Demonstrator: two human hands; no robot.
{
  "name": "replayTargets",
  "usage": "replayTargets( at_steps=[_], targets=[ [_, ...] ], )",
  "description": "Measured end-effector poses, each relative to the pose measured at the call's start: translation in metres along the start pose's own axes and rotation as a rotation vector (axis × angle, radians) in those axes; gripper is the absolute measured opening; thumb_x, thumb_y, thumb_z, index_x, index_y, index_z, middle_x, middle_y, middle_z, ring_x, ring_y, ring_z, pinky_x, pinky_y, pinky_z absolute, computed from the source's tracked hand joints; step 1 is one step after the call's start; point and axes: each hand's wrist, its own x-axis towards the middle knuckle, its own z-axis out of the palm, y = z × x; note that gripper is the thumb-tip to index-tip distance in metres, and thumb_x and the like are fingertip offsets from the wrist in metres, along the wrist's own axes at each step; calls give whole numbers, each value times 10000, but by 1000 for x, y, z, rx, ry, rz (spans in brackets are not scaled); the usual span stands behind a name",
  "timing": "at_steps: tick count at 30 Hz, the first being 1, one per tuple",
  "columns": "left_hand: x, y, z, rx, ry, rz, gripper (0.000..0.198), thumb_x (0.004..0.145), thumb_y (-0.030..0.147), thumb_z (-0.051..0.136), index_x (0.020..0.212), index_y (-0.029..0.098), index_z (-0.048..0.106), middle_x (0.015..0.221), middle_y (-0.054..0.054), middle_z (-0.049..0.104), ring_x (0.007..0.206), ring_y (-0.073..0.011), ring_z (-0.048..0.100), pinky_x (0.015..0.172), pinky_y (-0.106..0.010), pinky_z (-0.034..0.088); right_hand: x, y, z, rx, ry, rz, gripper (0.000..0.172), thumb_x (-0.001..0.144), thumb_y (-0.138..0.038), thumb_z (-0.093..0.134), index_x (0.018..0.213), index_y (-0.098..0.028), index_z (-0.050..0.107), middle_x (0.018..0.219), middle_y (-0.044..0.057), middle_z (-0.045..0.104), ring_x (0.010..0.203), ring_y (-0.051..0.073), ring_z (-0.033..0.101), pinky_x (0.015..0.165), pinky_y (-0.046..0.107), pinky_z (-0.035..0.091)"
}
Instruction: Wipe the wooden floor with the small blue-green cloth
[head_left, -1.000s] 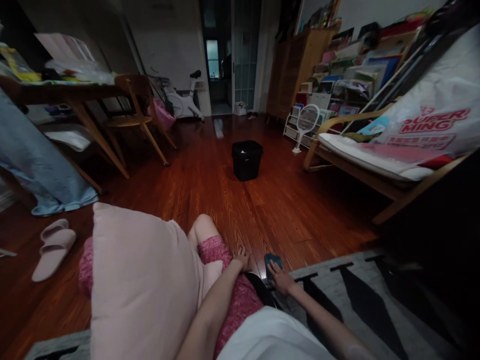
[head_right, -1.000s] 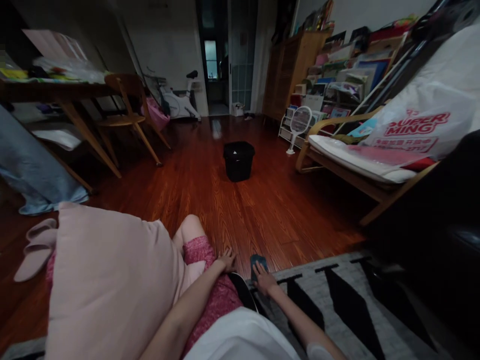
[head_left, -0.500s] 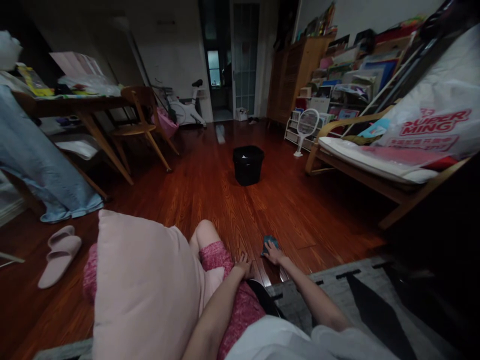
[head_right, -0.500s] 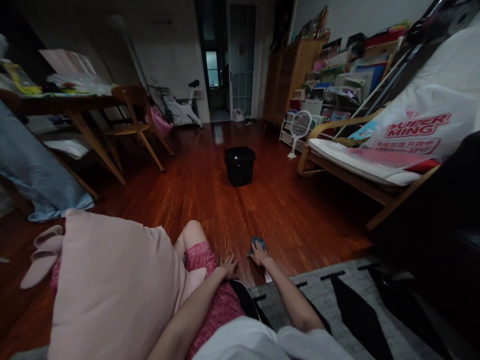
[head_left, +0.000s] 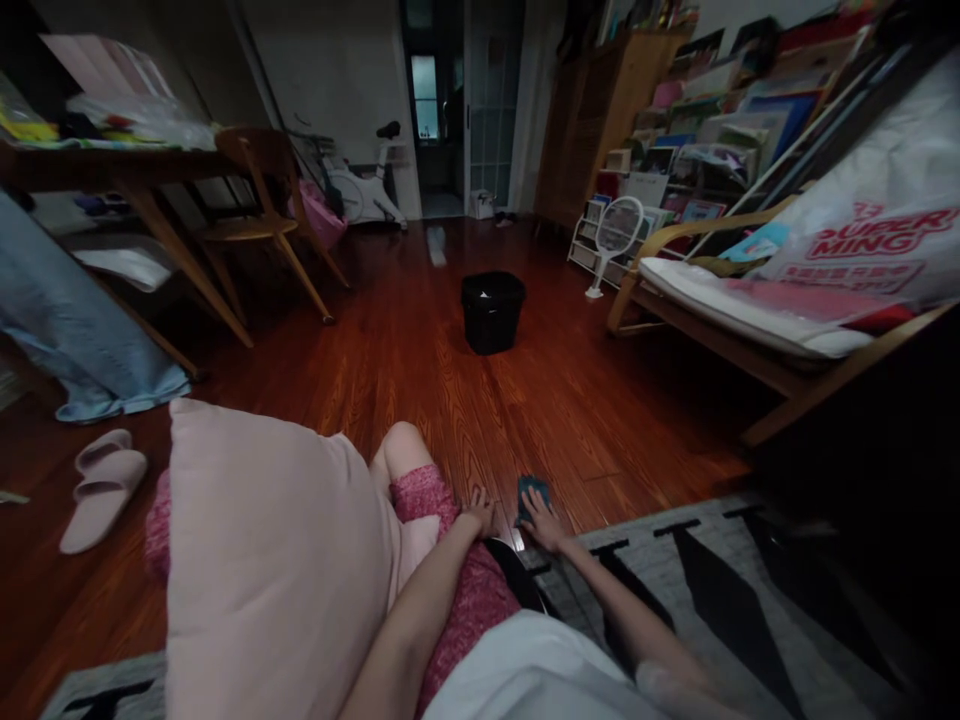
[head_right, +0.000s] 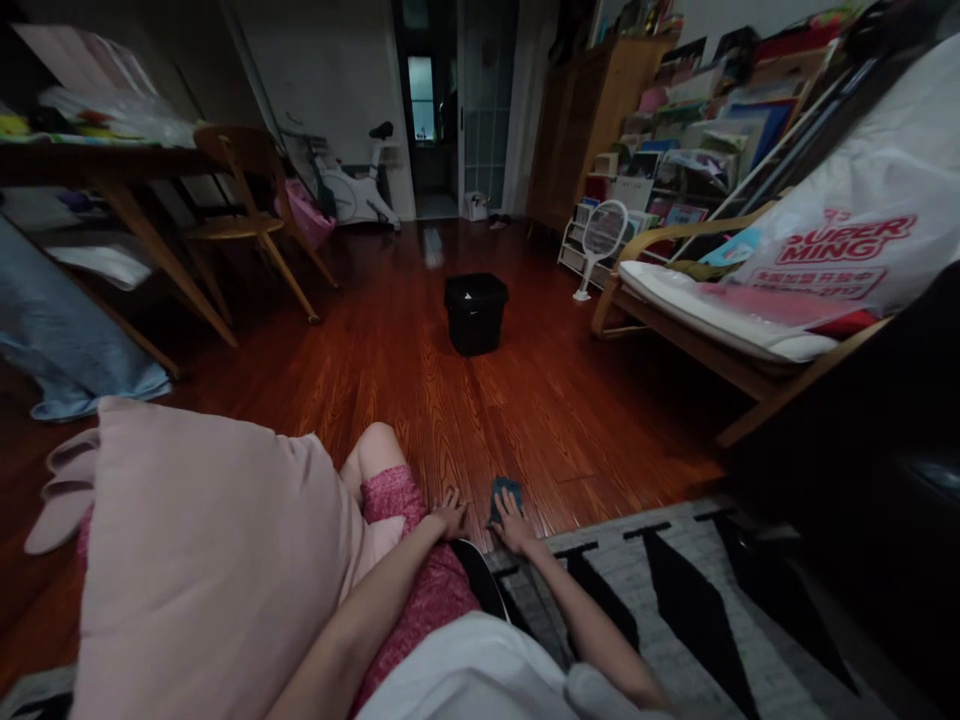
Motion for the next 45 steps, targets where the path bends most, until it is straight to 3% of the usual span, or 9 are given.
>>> replayTargets(
  at_steps=[4,8,16,19,27,31,34,41,45],
  targets=[
    [1,-3,0,33,25,16,968,841,565,574,1614,153,163,1681,-162,-72,1545,-335,-49,1214,-627,104,38,-15,-42,16,38,34,696,996,-357,323,1625,-159,99,1697,123,-4,1563,256,16,1236,487,138],
    [6,-7,2,54,48,38,957,823,539,625,1606,180,208,1685,-176,-5,1549,-335,-5,1209,-638,94,39,-17,-49,4,50,16,689,989,-348,333,1616,-122,158,1689,150,36,1562,274,58,1228,501,175],
    [2,-1,0,7,53,22,903,850,497,595,1611,213,198,1687,-149,-27,1549,-340,15,1201,-657,126,-35,20,43,-46,63,-121,703,944,-339,410,1612,-235,220,1699,59,101,1561,253,81,1231,481,199],
    [1,1,0,3,49,4,926,839,488,612,1611,193,195,1685,-153,-29,1547,-346,2,1202,-653,143,-38,18,54,-40,102,-125,699,948,-328,400,1615,-247,208,1698,59,99,1562,253,70,1229,496,191],
    [1,-2,0,37,36,10,935,828,502,601,1609,173,206,1682,-143,-38,1547,-354,16,1208,-637,132,39,-18,-34,-1,57,-80,677,984,-351,371,1619,-211,183,1698,97,83,1562,251,85,1230,473,168],
    [3,-4,0,68,55,15,936,831,499,581,1614,173,184,1687,-135,11,1553,-323,36,1217,-627,98,52,-25,-49,12,63,-121,673,983,-391,396,1612,-226,221,1695,101,117,1559,273,109,1227,497,178],
    [6,-4,3,74,81,-7,953,828,468,573,1617,135,155,1686,-148,5,1554,-307,2,1228,-597,43,32,-19,-33,0,33,-174,690,946,-347,448,1602,-242,259,1694,67,138,1559,251,109,1236,469,181],
    [15,-3,10,23,120,-75,929,840,416,530,1621,132,115,1686,-167,21,1553,-319,22,1220,-616,27,-42,5,36,-13,-16,-312,748,887,-252,441,1606,-230,235,1692,46,133,1561,212,86,1251,466,130],
    [15,-5,11,24,118,-72,892,859,437,504,1621,157,133,1689,-148,22,1555,-312,31,1219,-620,41,-31,-10,27,-62,-7,-284,718,920,-304,447,1605,-257,240,1692,57,138,1561,218,94,1245,471,127]
  ],
)
